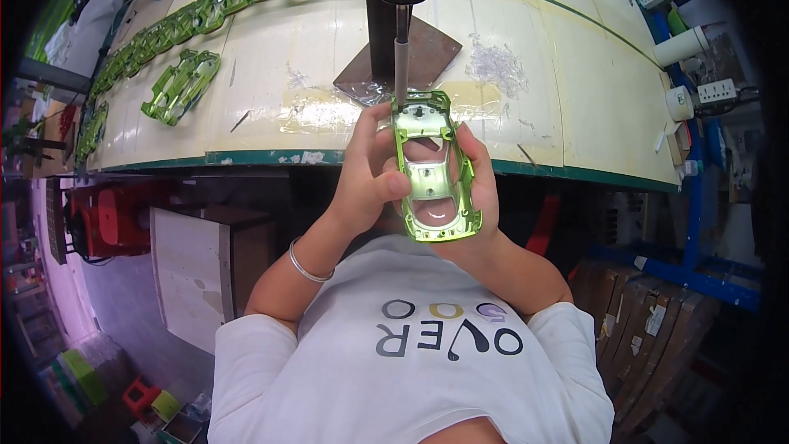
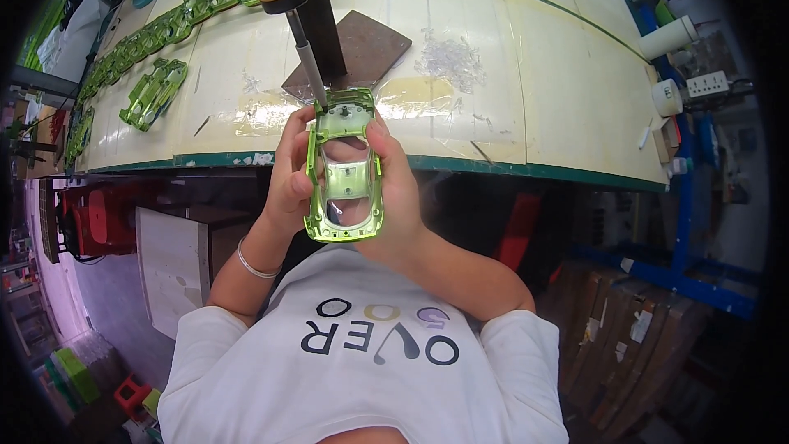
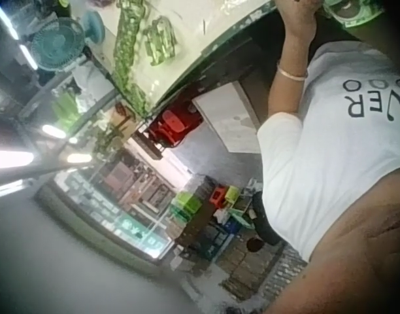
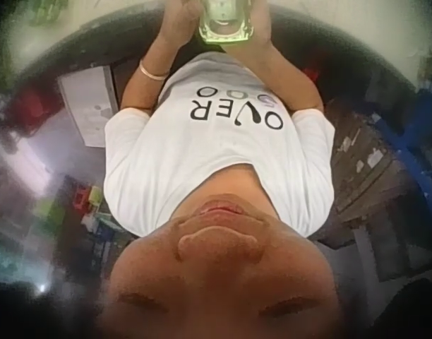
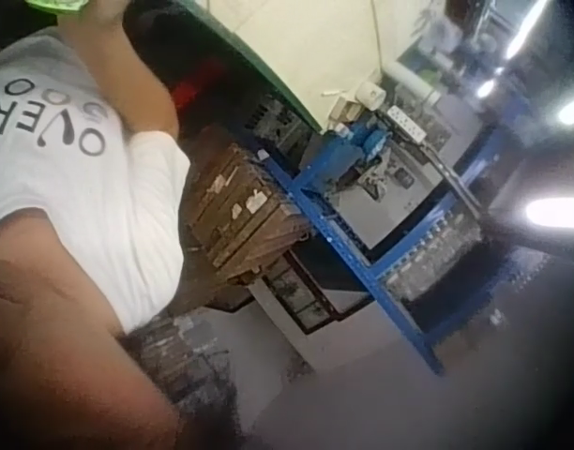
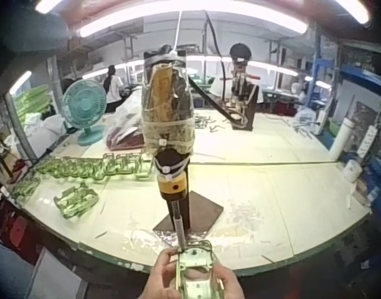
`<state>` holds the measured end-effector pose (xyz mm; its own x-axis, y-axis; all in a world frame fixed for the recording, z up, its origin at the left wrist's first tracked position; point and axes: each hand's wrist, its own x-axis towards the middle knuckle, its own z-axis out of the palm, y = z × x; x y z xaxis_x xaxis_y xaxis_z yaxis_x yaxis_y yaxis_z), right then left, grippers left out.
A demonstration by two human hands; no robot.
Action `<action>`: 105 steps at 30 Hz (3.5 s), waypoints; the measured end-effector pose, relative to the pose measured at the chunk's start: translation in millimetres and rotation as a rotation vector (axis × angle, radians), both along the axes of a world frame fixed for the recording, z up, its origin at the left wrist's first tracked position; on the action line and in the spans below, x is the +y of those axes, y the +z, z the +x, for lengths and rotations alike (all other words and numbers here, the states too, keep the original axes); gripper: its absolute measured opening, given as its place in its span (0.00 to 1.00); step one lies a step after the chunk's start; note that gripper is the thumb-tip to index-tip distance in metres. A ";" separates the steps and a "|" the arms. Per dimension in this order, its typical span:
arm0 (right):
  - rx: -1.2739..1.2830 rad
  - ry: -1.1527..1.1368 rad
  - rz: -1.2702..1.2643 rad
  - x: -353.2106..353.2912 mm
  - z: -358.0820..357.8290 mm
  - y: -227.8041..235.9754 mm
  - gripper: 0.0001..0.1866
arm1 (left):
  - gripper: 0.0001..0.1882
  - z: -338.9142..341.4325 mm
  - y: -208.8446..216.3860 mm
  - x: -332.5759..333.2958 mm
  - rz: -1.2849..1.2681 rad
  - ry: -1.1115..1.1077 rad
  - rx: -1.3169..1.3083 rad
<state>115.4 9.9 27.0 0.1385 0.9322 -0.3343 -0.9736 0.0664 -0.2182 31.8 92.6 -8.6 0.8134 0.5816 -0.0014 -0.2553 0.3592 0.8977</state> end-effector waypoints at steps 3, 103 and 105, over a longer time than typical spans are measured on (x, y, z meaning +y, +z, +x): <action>-0.007 -0.007 -0.009 -1.4 -0.9 -0.9 0.25 | 0.56 0.0 0.8 -0.6 -0.011 -0.004 0.003; -2.153 -0.450 -1.133 -47.5 317.4 -59.5 0.29 | 0.06 -124.2 -10.5 193.2 1.526 0.711 1.081; -2.218 -0.630 -1.040 -32.4 322.9 -62.5 0.29 | 0.06 -120.6 3.4 170.4 1.244 0.695 0.930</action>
